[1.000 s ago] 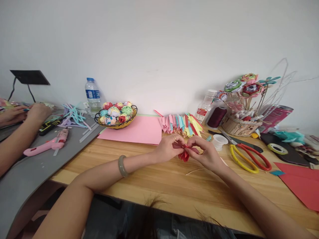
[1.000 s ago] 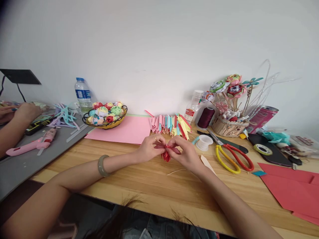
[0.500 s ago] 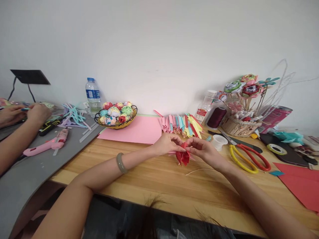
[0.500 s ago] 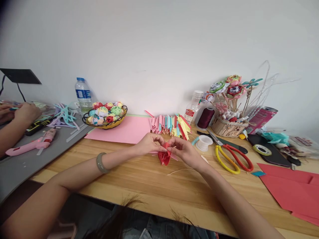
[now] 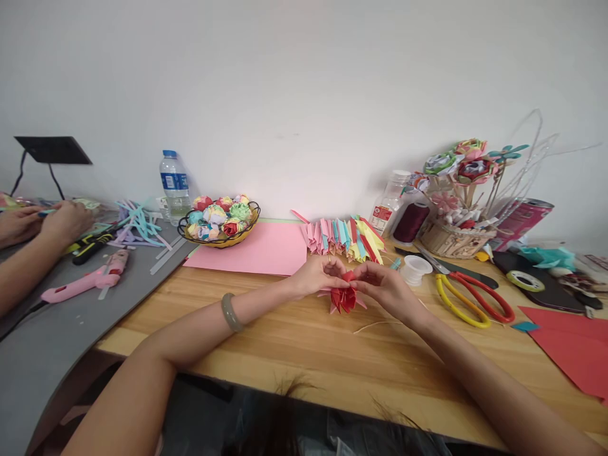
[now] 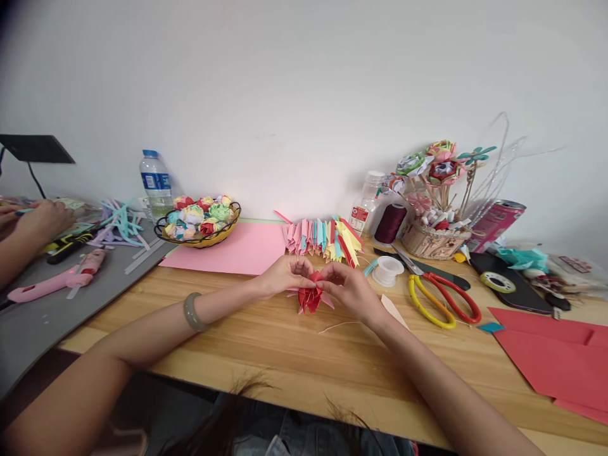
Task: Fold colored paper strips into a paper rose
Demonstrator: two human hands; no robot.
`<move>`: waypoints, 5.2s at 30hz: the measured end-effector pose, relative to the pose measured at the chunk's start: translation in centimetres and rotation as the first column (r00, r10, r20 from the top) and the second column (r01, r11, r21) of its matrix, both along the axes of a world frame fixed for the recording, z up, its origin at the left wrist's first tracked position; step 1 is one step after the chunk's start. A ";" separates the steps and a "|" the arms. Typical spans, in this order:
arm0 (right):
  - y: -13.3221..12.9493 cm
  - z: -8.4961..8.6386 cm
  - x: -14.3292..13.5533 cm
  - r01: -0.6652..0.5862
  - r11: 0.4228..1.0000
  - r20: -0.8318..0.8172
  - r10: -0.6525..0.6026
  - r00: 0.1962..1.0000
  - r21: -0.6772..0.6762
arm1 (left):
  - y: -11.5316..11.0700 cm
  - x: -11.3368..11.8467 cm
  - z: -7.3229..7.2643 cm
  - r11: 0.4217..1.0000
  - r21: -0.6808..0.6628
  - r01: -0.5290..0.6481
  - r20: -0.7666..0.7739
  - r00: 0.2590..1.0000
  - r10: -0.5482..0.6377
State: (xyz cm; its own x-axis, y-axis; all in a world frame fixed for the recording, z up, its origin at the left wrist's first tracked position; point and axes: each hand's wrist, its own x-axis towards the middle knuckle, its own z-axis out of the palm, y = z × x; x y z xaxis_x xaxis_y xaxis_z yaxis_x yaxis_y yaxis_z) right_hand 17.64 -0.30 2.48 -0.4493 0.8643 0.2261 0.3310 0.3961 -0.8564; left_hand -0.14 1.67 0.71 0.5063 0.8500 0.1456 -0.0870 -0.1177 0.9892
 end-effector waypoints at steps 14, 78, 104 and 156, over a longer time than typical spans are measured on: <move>0.1 -0.8 -0.1 -0.067 0.998 -0.005 0.067 0.998 -0.017 | 0.1 -0.5 0.4 0.997 -0.079 -0.022 -0.097 0.995 0.014; -1.6 1.5 0.0 0.271 0.911 0.025 -0.293 0.956 0.311 | -0.9 0.1 1.2 0.781 0.502 -0.371 0.064 0.917 0.395; -1.4 1.5 -0.7 0.279 0.959 -0.072 -0.282 0.957 -0.049 | -1.0 0.0 0.1 0.542 0.828 -0.146 -0.176 0.849 0.498; -1.5 0.2 0.6 -0.279 0.100 0.297 -0.363 0.883 0.955 | -1.8 1.6 0.7 0.961 -0.277 -0.011 0.229 0.970 0.077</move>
State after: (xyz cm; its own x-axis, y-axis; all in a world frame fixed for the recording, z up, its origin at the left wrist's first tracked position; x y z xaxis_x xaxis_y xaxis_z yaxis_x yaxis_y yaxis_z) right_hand 18.29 -1.76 2.67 -0.7234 0.0406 0.6893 0.5043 0.7129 0.4873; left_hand 1.49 -0.10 1.41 0.4467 0.8945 0.0166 -0.3222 0.1435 0.9357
